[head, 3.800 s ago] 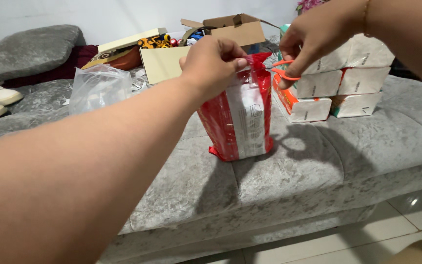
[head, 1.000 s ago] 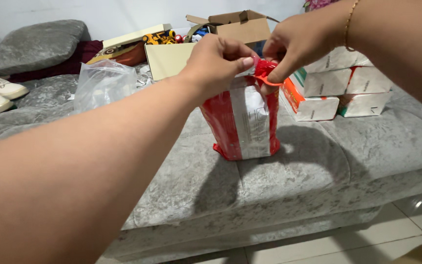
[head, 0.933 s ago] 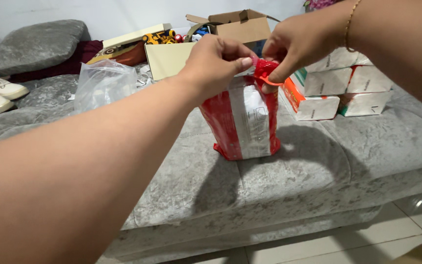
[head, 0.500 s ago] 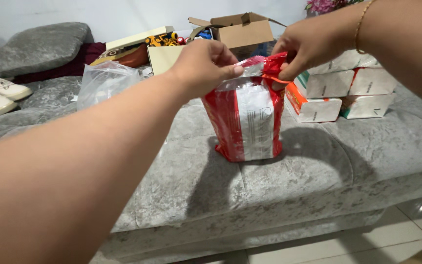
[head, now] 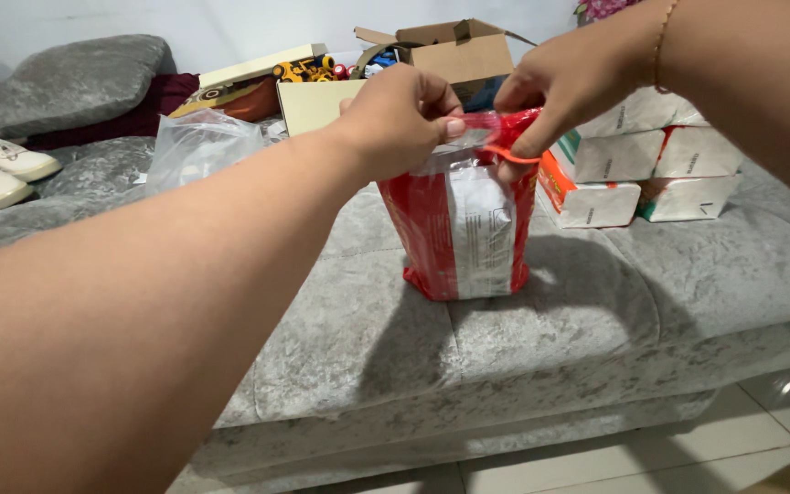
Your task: The person cuts open the plastic wrap around a bundle of facial tissue boxes using scissors, removes the boxes one at a time, and stacks them on the bed. They then cut open a red plastic bag, pull out a wrapped item, and set it down before reaching toward a door.
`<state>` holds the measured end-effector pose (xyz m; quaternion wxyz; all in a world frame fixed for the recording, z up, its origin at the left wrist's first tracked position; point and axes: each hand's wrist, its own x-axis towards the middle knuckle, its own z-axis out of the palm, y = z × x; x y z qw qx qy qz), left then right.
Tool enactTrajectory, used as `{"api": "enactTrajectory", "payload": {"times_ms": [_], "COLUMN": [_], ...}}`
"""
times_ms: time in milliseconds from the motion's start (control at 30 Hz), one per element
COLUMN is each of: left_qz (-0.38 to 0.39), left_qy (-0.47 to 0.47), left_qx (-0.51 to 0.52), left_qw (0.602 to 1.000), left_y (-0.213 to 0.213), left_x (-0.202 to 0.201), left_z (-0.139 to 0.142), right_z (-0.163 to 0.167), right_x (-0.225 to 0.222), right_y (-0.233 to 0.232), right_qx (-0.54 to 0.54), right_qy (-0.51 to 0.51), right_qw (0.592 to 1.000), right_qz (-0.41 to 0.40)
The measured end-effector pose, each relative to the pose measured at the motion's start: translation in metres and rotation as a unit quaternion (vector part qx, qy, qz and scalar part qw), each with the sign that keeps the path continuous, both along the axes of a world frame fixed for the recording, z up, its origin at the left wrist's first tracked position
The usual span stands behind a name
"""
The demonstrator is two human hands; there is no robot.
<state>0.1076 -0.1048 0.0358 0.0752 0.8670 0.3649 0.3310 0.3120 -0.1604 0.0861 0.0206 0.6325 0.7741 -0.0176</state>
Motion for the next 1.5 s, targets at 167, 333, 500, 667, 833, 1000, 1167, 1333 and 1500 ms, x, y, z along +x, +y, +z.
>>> {"api": "enactTrajectory", "payload": {"times_ms": [167,333,500,667,833,1000,1167,1333,1500], "left_qz": [0.006,-0.004,-0.033,-0.076,-0.14,-0.172,-0.178,-0.169,-0.176], "left_qy": [-0.002,-0.021,-0.054,-0.097,-0.162,-0.288,-0.248,-0.243,-0.269], "left_qx": [-0.002,-0.027,-0.023,-0.051,-0.035,-0.137,-0.123,-0.124,-0.146], "left_qw": [1.0,0.999,0.998,0.991,0.976,0.932,0.944,0.947,0.936], "left_y": [0.002,0.002,0.003,0.011,0.028,0.038,0.039,0.034,0.032], "left_x": [-0.003,-0.004,0.003,0.002,0.002,0.007,0.005,-0.002,-0.004], "left_z": [0.001,0.0,-0.002,-0.006,-0.009,-0.012,-0.011,-0.013,-0.013], "right_z": [-0.003,-0.004,-0.002,-0.008,-0.01,-0.006,-0.005,-0.01,-0.011], "right_x": [0.002,-0.001,-0.006,-0.005,-0.003,-0.015,-0.027,-0.027,-0.028], "right_y": [0.003,0.003,0.005,0.012,0.014,0.006,0.005,0.006,0.003], "right_qx": [0.014,0.035,0.025,0.068,0.018,0.029,0.058,0.064,0.068], "right_qy": [0.027,0.007,0.023,-0.022,0.025,-0.039,-0.098,-0.043,-0.032], "right_qw": [0.999,0.999,0.999,0.997,0.999,0.999,0.993,0.996,0.997], "right_qz": [0.014,-0.016,0.0,-0.022,0.041,0.006,0.016,0.046,0.027]}}
